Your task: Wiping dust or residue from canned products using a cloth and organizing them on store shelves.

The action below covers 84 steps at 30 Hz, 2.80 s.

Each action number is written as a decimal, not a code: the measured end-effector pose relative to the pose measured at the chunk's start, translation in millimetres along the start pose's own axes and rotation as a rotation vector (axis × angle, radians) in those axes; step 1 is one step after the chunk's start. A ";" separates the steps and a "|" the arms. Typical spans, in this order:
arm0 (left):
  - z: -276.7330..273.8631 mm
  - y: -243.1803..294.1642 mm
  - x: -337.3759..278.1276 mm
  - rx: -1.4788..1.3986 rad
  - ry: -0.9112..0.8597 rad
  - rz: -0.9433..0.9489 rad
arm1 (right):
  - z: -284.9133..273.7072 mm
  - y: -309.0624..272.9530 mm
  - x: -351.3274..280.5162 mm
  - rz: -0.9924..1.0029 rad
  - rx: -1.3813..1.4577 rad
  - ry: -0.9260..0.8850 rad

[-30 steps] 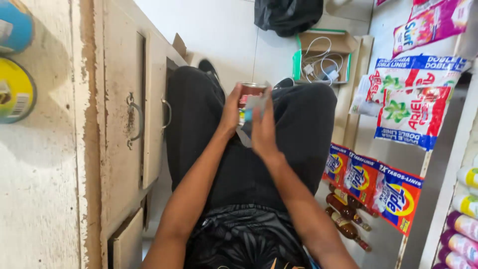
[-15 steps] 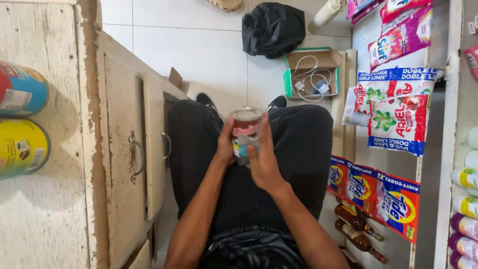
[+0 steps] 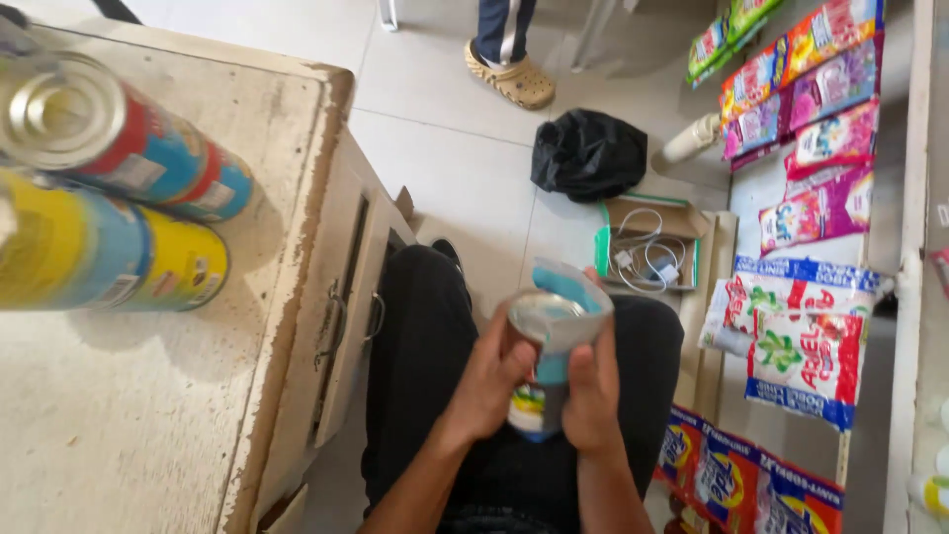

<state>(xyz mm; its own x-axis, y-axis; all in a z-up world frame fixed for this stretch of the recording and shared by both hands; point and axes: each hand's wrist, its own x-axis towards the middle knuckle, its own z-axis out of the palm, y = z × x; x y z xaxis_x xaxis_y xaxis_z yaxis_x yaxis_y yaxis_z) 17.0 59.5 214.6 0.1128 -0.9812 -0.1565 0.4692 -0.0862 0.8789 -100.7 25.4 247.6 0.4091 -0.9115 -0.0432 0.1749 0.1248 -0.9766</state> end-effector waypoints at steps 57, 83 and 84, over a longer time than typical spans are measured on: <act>34.0 4.1 7.7 -0.497 0.164 0.161 | -9.5 -24.6 -12.5 -0.485 -1.019 -0.018; 29.9 33.4 5.0 -0.091 -0.010 0.211 | -0.6 -52.8 -2.3 -0.374 -0.803 -0.103; 32.2 27.5 6.4 -0.093 -0.012 0.206 | -3.7 -52.5 0.2 -0.370 -0.804 -0.100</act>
<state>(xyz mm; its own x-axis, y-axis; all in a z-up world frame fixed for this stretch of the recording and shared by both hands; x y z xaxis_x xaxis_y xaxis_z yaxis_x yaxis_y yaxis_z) 2.4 45.3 252.3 0.2045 -0.9785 0.0279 0.5158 0.1320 0.8465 -113.2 17.2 298.0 0.5339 -0.7956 0.2863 -0.3550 -0.5182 -0.7781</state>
